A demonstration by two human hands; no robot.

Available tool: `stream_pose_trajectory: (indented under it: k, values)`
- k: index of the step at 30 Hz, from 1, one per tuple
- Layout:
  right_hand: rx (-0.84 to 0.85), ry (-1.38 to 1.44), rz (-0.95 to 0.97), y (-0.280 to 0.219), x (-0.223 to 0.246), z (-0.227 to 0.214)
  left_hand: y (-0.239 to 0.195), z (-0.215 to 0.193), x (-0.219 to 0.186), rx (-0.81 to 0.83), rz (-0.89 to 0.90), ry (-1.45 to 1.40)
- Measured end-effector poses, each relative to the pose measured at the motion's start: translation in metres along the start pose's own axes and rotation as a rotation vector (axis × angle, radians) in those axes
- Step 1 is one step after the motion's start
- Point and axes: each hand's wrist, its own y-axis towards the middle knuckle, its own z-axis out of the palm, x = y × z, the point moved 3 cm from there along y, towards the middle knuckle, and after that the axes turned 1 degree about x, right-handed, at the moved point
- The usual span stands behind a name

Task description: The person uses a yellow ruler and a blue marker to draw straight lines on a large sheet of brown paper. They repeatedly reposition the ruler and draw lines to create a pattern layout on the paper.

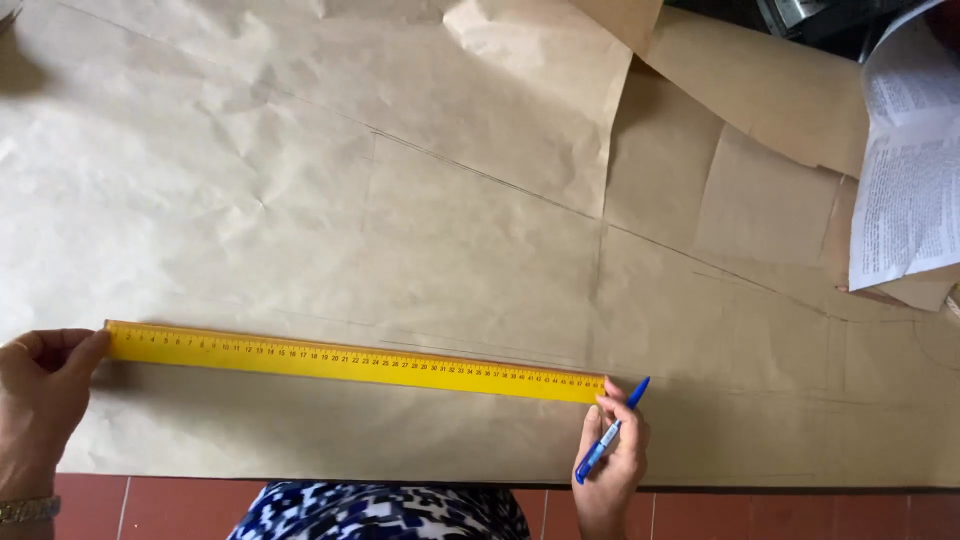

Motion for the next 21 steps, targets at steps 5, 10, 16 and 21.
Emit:
stream_pose_trajectory:
  k: [5,10,16,21]
  values:
    - [-0.151,-0.052,0.019,-0.010,0.009,0.023,0.035,0.002,0.039,0.116,0.023,-0.028]
    - [-0.207,-0.114,-0.005,-0.013,0.015,0.030,0.036,0.007,0.054,0.118,0.085,-0.047]
    - [-0.199,-0.148,0.008,-0.012,0.024,0.032,0.034,0.010,0.043,0.086,0.135,-0.044]
    - [-0.248,-0.084,0.023,-0.018,0.020,0.031,-0.023,-0.007,-0.035,0.066,0.586,0.152]
